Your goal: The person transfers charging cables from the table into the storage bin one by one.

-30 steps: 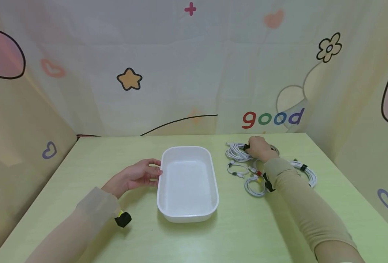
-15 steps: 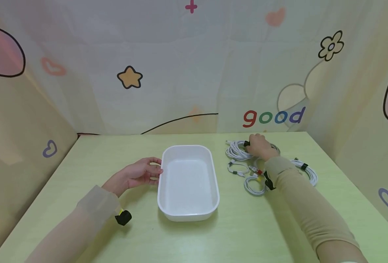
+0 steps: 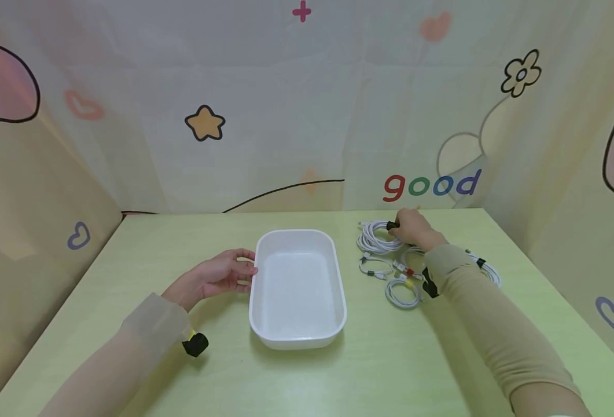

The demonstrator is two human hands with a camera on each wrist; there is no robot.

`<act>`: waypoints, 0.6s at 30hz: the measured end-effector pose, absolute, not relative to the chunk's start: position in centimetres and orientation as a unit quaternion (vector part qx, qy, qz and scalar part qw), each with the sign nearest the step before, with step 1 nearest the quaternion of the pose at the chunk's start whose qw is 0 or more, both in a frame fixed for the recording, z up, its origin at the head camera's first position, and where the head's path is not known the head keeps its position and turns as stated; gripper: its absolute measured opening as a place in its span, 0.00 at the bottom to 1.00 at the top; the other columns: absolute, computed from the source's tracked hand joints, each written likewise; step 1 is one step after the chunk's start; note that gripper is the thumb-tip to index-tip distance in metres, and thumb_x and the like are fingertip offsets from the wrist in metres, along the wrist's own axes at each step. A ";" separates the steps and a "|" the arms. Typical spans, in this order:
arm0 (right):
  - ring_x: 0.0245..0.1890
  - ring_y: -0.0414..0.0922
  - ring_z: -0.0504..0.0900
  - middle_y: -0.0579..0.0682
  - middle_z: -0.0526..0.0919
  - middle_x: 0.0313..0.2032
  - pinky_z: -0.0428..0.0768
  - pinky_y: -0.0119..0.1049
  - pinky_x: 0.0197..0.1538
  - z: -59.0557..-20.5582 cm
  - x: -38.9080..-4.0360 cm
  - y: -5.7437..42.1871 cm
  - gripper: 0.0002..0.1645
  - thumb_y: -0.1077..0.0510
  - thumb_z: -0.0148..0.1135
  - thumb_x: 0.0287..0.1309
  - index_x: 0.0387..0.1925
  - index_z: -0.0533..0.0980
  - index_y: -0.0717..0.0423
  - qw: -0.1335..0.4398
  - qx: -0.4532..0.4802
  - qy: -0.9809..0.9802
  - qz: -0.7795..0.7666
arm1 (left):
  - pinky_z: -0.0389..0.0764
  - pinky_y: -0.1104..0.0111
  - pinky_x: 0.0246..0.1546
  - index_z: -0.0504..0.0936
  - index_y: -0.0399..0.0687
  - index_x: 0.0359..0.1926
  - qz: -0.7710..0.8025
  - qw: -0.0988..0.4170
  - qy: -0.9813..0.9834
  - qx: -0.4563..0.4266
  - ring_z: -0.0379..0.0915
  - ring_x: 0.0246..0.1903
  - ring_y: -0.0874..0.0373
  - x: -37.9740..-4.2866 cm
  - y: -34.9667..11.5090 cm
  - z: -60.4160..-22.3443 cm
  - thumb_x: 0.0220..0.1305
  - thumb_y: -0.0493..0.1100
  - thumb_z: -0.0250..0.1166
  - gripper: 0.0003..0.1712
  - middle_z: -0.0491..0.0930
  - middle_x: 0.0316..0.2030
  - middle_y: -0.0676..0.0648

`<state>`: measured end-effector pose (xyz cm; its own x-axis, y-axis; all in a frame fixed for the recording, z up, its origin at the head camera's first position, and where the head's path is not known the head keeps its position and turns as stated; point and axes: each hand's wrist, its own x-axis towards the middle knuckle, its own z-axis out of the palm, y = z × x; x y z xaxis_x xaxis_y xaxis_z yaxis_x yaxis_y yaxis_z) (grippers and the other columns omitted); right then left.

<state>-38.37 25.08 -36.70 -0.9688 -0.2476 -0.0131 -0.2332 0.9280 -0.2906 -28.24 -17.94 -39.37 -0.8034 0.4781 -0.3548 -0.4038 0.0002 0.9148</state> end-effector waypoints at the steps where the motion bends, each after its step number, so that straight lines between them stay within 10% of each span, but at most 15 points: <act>1: 0.23 0.47 0.72 0.56 0.79 0.24 0.69 0.37 0.30 -36.8 -38.4 25.2 0.12 0.59 0.61 0.59 0.26 0.77 0.66 0.016 -0.134 0.979 -0.152 | 0.82 0.67 0.36 0.57 0.38 0.60 0.707 0.312 0.634 0.031 0.77 0.33 0.58 -28.2 -18.0 -39.4 0.68 0.32 0.55 0.23 0.78 0.35 0.49; 18: 0.18 0.43 0.65 0.47 0.72 0.14 0.64 0.35 0.31 -35.8 -37.4 25.2 0.14 0.60 0.61 0.58 0.21 0.79 0.68 0.012 -0.132 0.976 -0.172 | 0.83 0.66 0.36 0.55 0.37 0.62 0.709 0.307 0.634 0.027 0.78 0.32 0.59 -28.2 -17.7 -39.4 0.67 0.32 0.55 0.26 0.79 0.34 0.50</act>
